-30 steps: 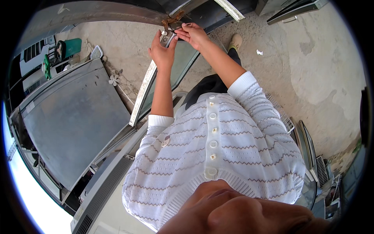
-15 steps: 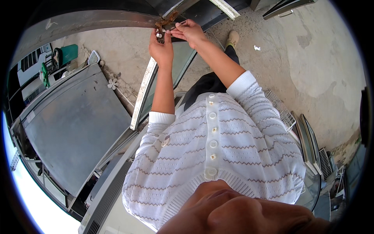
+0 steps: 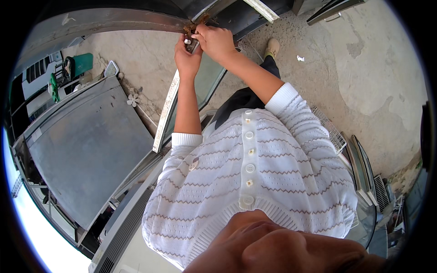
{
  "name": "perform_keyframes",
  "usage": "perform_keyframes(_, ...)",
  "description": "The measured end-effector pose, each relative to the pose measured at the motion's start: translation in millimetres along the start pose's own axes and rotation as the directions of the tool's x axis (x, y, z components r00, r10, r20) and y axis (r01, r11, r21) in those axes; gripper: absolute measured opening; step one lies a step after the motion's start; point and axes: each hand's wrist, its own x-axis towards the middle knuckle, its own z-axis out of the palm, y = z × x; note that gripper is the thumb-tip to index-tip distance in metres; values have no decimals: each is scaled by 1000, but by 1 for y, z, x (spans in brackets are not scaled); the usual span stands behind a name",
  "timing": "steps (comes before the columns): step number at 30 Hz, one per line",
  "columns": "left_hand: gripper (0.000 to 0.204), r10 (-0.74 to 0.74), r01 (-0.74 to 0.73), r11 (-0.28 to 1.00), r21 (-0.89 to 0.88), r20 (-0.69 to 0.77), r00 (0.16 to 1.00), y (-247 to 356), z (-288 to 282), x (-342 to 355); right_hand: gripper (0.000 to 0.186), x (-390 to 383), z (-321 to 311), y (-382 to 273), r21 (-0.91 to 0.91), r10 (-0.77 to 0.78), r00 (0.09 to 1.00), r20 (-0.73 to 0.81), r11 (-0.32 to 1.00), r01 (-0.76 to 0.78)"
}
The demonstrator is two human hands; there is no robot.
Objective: The person uses pliers to remove a fastener from a metal window frame. They then use a thin metal rod to pry and adjust the frame components before lifting the window pane.
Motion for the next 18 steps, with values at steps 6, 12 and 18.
perform_keyframes(6, 42, 166, -164, 985, -58, 26, 986, 14, -3, 3, 13, 3, 16, -19, -235, -313, 945, 94, 915, 327)
perform_keyframes(12, 34, 4, -3, 1000, -12, 84, 996, 33, -9, 1, 17, -7, 7, -8, -178, -301, 950, 78, 934, 311)
perform_keyframes(18, 54, -54, 57, 997, -42, 70, 996, 3, -4, 6, 17, -7, 7, 1, -100, -341, 939, 35, 934, 343)
